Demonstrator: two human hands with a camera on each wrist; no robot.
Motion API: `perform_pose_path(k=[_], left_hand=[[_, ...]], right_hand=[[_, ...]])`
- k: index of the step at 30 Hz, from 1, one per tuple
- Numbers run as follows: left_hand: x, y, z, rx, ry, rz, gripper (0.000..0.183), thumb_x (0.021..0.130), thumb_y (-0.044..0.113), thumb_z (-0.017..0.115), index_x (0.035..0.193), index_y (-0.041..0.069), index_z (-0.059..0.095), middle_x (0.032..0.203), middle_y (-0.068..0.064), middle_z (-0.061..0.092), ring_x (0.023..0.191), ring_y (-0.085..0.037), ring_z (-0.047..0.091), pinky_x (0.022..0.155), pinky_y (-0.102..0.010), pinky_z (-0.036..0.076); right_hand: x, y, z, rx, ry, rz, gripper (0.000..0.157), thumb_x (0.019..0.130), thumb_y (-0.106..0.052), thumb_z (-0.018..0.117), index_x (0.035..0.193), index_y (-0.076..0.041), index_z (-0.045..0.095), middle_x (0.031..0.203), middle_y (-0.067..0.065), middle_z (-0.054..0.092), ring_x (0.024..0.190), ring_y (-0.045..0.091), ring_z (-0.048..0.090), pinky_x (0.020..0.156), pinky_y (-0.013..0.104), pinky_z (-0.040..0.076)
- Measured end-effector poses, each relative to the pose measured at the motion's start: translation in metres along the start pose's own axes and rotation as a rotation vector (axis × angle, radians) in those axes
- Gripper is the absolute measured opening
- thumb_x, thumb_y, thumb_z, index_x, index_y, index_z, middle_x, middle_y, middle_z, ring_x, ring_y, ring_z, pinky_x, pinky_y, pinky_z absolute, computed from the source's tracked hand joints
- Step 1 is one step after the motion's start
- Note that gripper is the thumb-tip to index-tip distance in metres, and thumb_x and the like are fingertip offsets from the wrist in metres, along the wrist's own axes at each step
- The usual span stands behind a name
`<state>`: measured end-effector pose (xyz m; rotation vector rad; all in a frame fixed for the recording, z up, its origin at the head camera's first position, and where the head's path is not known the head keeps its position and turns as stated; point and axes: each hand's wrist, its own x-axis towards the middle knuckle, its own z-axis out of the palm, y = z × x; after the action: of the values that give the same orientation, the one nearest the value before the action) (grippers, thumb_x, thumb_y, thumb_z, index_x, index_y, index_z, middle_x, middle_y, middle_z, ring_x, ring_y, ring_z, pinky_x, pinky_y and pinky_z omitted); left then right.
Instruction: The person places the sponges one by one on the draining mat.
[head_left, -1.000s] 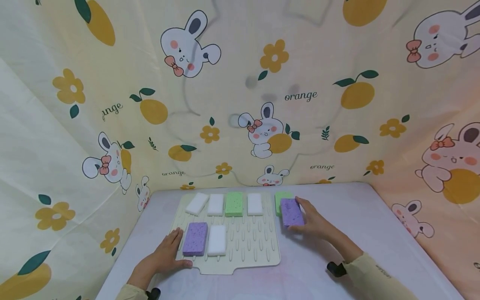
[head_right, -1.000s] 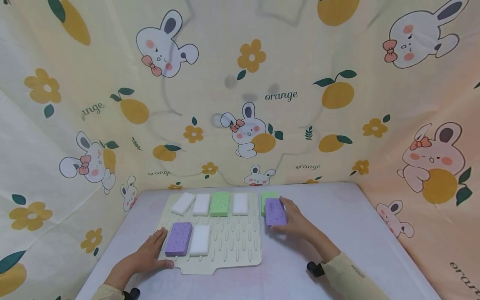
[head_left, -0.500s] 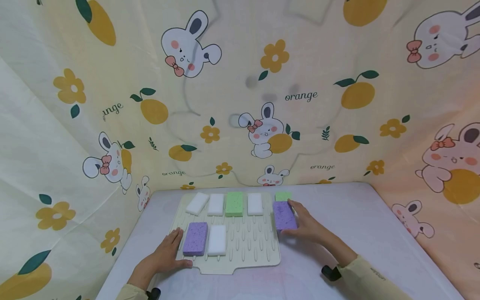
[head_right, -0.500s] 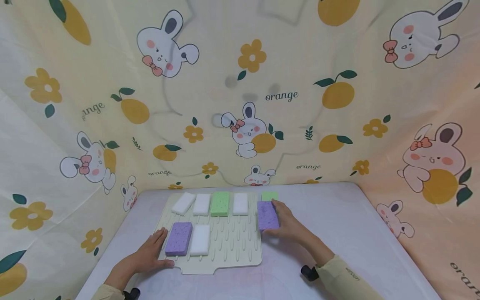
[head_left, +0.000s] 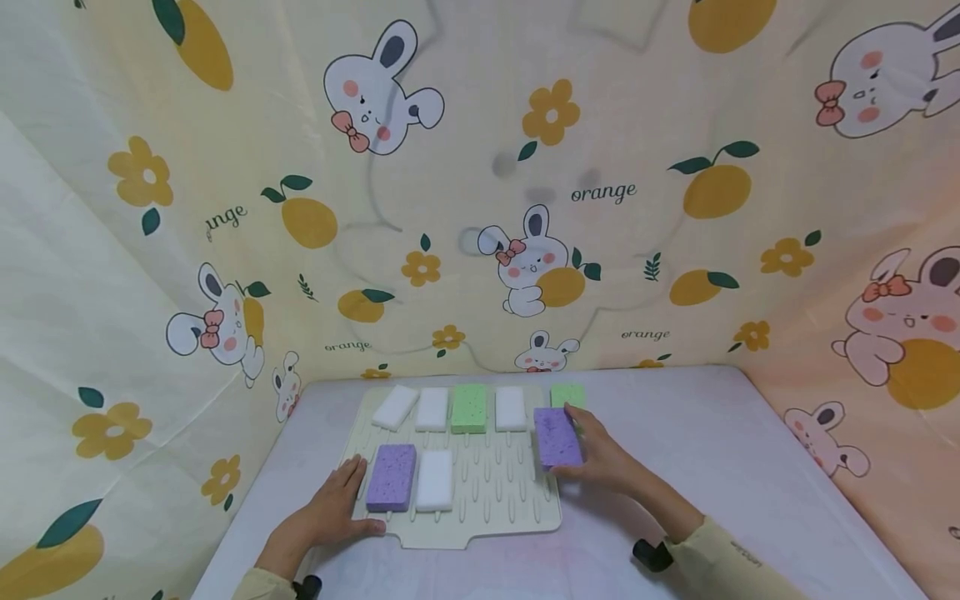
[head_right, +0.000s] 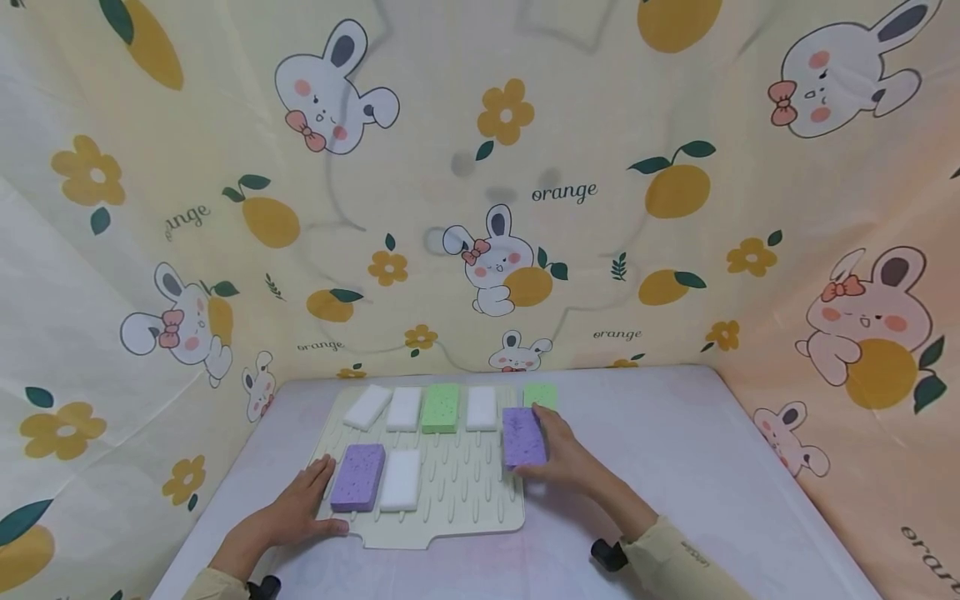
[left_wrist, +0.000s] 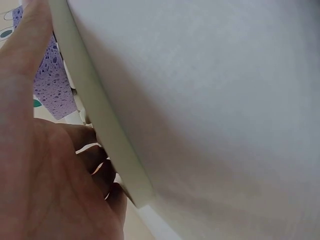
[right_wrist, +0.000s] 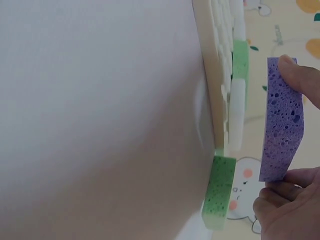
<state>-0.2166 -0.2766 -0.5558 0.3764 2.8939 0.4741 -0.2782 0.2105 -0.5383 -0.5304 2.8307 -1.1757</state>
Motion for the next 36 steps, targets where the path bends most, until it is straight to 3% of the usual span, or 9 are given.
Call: perform_pose_path(k=[36], left_hand=[[-0.003, 0.005, -0.004, -0.004, 0.010, 0.015, 0.122, 0.074, 0.065, 0.077, 0.153, -0.011, 0.023, 0.160, -0.032, 0.020, 0.148, -0.048, 0.018, 0.122, -0.058, 0.017]], right_hand=[[-0.001, -0.041, 0.050, 0.063, -0.054, -0.062, 0.124, 0.067, -0.042, 0.093, 0.160, -0.005, 0.019, 0.162, 0.018, 0.025, 0.147, 0.039, 0.027, 0.118, 0.059, 0.028]])
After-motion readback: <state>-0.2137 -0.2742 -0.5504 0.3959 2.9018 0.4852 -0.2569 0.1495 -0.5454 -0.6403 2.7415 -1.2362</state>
